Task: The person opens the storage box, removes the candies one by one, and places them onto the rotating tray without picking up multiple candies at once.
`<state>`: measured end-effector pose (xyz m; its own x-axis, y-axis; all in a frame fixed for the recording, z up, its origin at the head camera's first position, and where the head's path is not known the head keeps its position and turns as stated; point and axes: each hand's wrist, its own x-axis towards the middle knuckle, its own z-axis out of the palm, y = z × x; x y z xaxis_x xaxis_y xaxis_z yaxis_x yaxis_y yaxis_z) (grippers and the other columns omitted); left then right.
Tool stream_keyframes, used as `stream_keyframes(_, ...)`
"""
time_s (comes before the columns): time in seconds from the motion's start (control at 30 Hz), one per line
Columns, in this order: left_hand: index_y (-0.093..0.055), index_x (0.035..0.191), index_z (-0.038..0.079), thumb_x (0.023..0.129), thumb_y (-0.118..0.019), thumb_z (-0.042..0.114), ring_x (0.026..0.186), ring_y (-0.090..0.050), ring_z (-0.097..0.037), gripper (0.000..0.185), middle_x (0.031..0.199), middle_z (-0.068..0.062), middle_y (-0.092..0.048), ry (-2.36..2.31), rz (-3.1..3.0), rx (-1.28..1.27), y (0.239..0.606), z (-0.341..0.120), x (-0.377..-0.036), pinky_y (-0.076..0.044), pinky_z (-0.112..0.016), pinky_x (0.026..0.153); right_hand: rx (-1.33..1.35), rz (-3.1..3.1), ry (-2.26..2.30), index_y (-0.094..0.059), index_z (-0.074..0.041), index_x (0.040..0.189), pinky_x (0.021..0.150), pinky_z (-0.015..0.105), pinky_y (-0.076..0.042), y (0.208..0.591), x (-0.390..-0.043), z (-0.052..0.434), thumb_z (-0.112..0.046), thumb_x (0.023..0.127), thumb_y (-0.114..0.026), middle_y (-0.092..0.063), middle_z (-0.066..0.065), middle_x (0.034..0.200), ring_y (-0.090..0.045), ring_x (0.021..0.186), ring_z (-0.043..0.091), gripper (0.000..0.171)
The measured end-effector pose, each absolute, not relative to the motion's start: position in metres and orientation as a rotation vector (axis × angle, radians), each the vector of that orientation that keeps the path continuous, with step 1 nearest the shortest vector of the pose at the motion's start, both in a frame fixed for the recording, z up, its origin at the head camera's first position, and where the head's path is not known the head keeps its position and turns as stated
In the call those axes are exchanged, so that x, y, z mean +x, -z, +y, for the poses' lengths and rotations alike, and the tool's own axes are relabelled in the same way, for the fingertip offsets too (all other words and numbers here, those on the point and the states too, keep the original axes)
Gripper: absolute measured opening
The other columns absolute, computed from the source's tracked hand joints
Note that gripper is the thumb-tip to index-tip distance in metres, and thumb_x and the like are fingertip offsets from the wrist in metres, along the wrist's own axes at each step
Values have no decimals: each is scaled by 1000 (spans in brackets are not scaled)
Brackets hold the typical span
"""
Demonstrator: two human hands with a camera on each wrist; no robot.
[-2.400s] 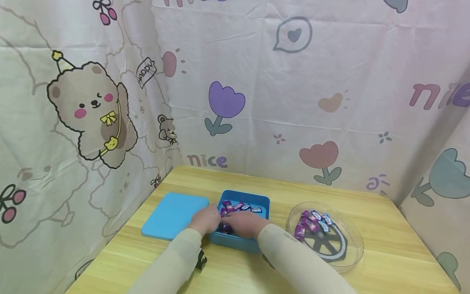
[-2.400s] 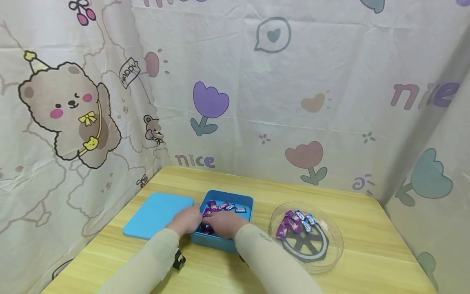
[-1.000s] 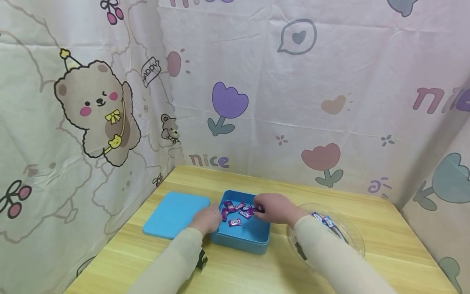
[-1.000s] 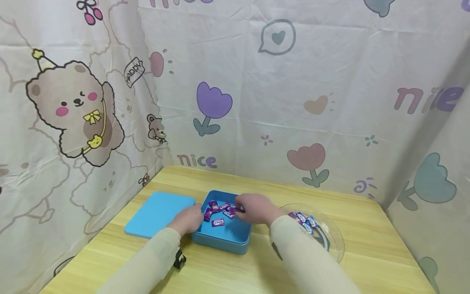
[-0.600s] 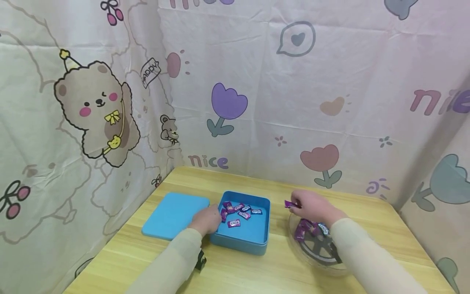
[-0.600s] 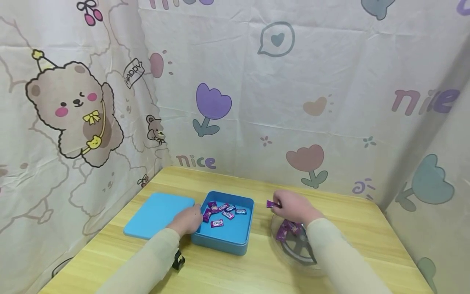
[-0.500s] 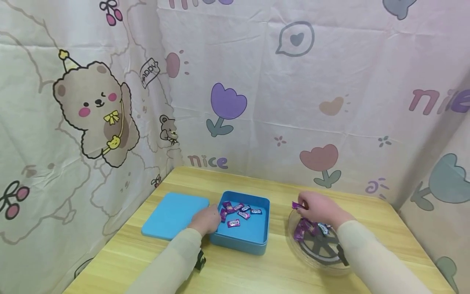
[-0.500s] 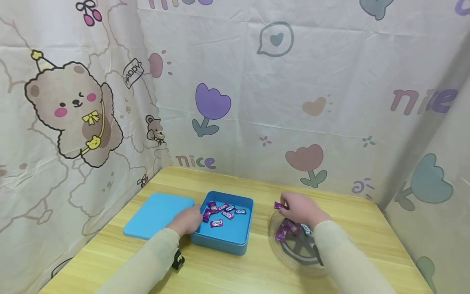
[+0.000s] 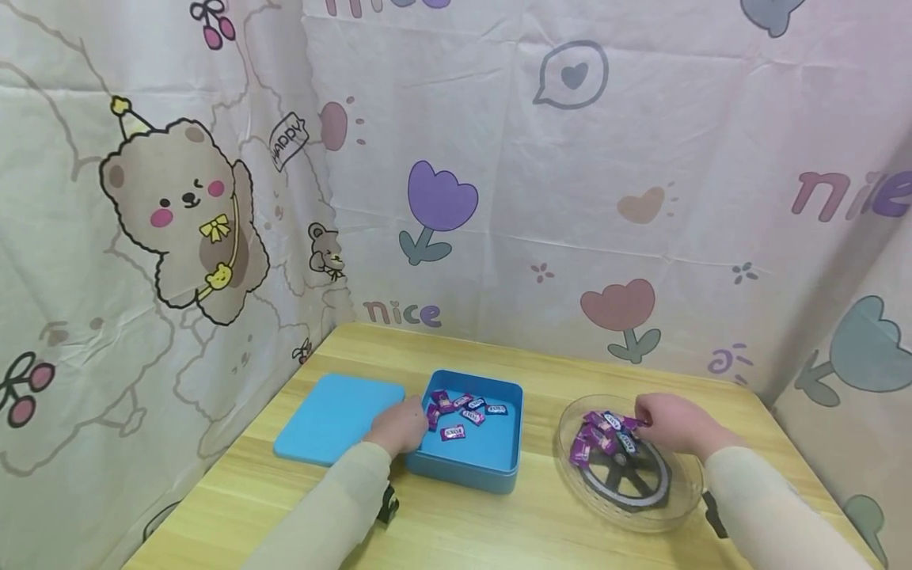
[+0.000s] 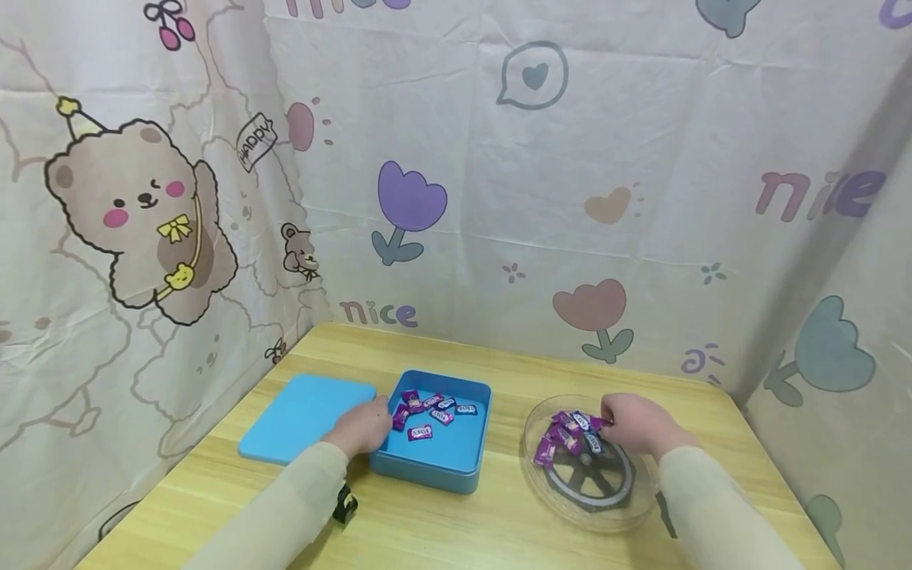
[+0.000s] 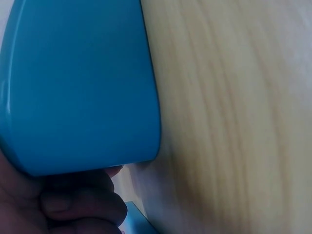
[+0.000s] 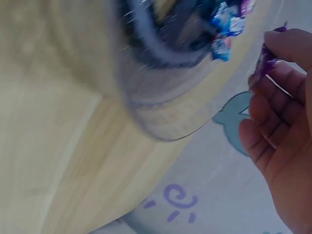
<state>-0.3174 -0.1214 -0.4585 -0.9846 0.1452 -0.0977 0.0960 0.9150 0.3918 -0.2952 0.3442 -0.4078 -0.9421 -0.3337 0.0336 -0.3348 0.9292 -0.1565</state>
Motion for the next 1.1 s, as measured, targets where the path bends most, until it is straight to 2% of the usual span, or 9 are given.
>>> stream_keyframes(0.23,-59,121,-6,102,-50,15,80,-53,-26,29,97,-9,-61,-595,2950,192,457,-121,-317,-50,-42,69,456,-3182,-241,-57,-16,80,64,36,-46,420,-285,356,-5,80,-75,-53,-5,72,-50,69,16,21)
stream_keyframes(0.47,-58,124,-7,102,-51,15,83,-54,-26,32,103,-11,-63,-586,2956,186,456,-120,-316,-51,-42,71,446,-3179,-173,-59,-14,83,67,40,-49,427,-285,360,0,76,-73,-56,-4,75,-51,70,17,20)
stream_keyframes(0.8,-57,125,-7,101,-52,14,82,-54,-26,32,104,-11,-63,-578,2951,197,455,-120,-315,-51,-41,70,474,-3142,-115,-61,-18,88,72,46,-54,433,-286,364,-5,75,-77,-58,-4,82,-55,74,16,24)
stream_keyframes(1.1,-57,126,-8,102,-50,14,83,-54,-26,33,109,-13,-64,-576,2955,185,456,-120,-316,-52,-43,73,486,-3142,-223,-60,-15,87,69,41,-51,420,-283,343,-9,81,-75,-57,-6,78,-53,72,14,17)
